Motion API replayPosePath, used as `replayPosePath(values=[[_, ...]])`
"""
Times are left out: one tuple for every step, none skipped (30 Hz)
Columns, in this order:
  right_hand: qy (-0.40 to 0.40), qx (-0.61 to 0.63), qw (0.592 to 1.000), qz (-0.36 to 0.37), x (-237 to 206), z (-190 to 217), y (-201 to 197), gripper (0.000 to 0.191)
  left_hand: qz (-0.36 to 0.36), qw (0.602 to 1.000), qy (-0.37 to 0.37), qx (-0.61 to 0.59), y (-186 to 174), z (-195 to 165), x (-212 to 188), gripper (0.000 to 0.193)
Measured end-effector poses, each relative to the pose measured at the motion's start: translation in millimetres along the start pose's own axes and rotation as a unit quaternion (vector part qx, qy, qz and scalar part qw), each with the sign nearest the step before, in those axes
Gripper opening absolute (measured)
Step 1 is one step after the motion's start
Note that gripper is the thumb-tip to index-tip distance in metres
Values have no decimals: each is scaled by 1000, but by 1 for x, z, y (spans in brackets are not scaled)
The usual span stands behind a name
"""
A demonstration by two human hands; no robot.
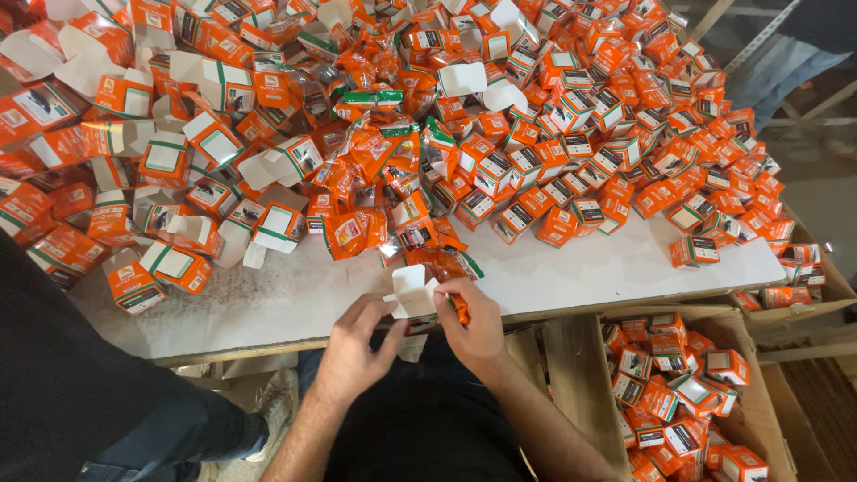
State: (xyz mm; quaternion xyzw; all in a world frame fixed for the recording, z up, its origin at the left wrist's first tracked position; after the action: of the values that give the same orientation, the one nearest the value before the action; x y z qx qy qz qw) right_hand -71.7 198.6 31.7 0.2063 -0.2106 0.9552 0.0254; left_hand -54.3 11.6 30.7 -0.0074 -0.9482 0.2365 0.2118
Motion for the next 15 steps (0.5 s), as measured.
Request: replayPosePath(values=[[14,4,1000,6,-1,-4,1,11,-31,997,58,39,1,-9,-2,37],[30,9,999,13,-2,-8,2,12,-60,989,114,78,3,-19,-6,44],[31,-10,999,35,-2,-10,4,12,-90,975,169,116,3,-28,-9,51],[32,-30,997,58,-1,-11,5,13,-73,978,159,115,6,-26,-6,50],[31,-50,995,80,0,-11,5,14,-57,980,151,114,9,-24,-2,49],[3,-46,995,94,3,-6,3,19,-41,982,144,114,11,-21,3,49],[-22,-42,993,107,5,0,-1,25,-35,980,160,113,10,-21,6,49],[-45,-37,991,119,6,7,-5,30,-27,978,176,111,9,-21,9,49],[-67,-3,989,130,7,14,-11,40,-19,975,195,108,9,-21,12,50],[-90,30,985,141,6,23,-20,50,7,985,158,76,9,-14,15,53],[-112,61,980,153,5,31,-26,61,32,991,119,43,10,-7,16,56],[-127,45,983,126,5,38,-32,60,58,995,78,9,14,0,16,59],[-140,30,985,101,5,44,-37,59,53,996,76,7,14,0,15,61],[-152,15,985,76,3,50,-40,58,48,996,73,5,15,1,13,63],[-87,-23,990,110,5,44,-34,56,44,997,71,3,16,2,12,65]])
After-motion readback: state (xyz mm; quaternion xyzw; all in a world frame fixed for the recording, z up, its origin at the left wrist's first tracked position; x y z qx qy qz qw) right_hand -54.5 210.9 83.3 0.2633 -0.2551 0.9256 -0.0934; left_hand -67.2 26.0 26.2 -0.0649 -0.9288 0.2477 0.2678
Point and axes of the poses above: each hand's wrist, its own x-axis towards the middle knuckle, its own y-axis out of the palm, z = x × y, the point moved 7 cm from there along x, towards the middle knuckle, and after that the axes turned 3 degrees about x, right-handed, at the moved point
